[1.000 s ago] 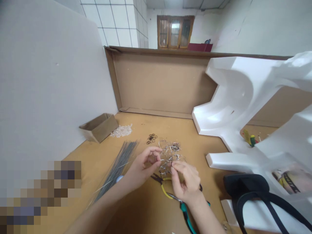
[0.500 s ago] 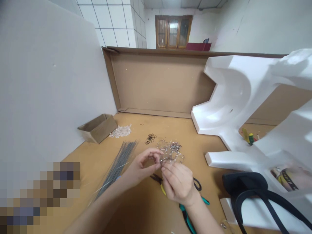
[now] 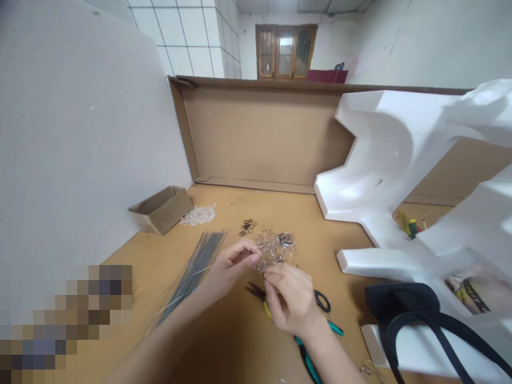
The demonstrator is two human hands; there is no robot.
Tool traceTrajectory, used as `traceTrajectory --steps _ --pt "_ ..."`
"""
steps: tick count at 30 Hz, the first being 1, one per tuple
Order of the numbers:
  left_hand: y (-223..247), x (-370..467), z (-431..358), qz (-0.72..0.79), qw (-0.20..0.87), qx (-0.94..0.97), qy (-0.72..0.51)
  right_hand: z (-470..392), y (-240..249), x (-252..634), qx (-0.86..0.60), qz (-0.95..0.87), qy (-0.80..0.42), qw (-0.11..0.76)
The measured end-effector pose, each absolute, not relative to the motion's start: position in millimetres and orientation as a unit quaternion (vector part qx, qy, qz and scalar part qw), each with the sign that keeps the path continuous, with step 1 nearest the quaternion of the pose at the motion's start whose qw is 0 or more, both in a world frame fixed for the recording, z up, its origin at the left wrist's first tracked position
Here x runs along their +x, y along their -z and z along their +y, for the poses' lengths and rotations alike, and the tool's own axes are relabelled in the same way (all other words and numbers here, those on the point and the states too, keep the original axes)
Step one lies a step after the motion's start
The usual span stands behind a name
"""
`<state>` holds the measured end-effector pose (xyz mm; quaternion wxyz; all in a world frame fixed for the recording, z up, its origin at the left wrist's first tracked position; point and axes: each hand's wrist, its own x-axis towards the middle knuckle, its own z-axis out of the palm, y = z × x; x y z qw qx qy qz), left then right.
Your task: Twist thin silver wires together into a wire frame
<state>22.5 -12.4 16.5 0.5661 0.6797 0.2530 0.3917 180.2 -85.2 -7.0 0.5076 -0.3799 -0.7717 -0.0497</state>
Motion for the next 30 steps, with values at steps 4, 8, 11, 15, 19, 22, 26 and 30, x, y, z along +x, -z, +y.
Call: traceTrajectory --steps 4,8,11,15,19,22,26,30 --pt "-19.4 18.3 -8.0 0.242 0.622 0.642 -0.377 -86.8 5.8 180.7 -0.364 -0.765 0.051 0.529" --pt "-19.5 14.6 -4.5 0.225 0.638 0.627 -0.386 -84.9 4.9 181.2 -0.369 -0.749 0.062 0.547" --pt "-18.9 14.6 -3.7 0.245 0.601 0.657 -0.384 -82.4 4.2 181.0 -0.391 -0.742 0.061 0.541" --pt "-14.3 20.8 -5.0 0.319 0.484 0.708 -0.402 -82.3 0.4 180.3 -0.474 -0.717 0.062 0.508" --pt "-2.5 30.5 -6.8 0.338 0.453 0.731 -0.383 -85.3 -2.5 178.9 -0.530 -0.681 0.069 0.500" --pt "6.0 35.5 -8.1 0.339 0.444 0.743 -0.369 -83.9 1.9 177.9 -0.554 -0.691 0.036 0.464" --pt "10.3 36.8 -8.7 0.353 0.465 0.731 -0.354 -78.1 11.2 178.7 -0.609 -0.701 0.015 0.372" --pt "10.5 36.5 -7.4 0.376 0.424 0.736 -0.370 -76.7 12.8 179.9 -0.616 -0.704 0.016 0.353"
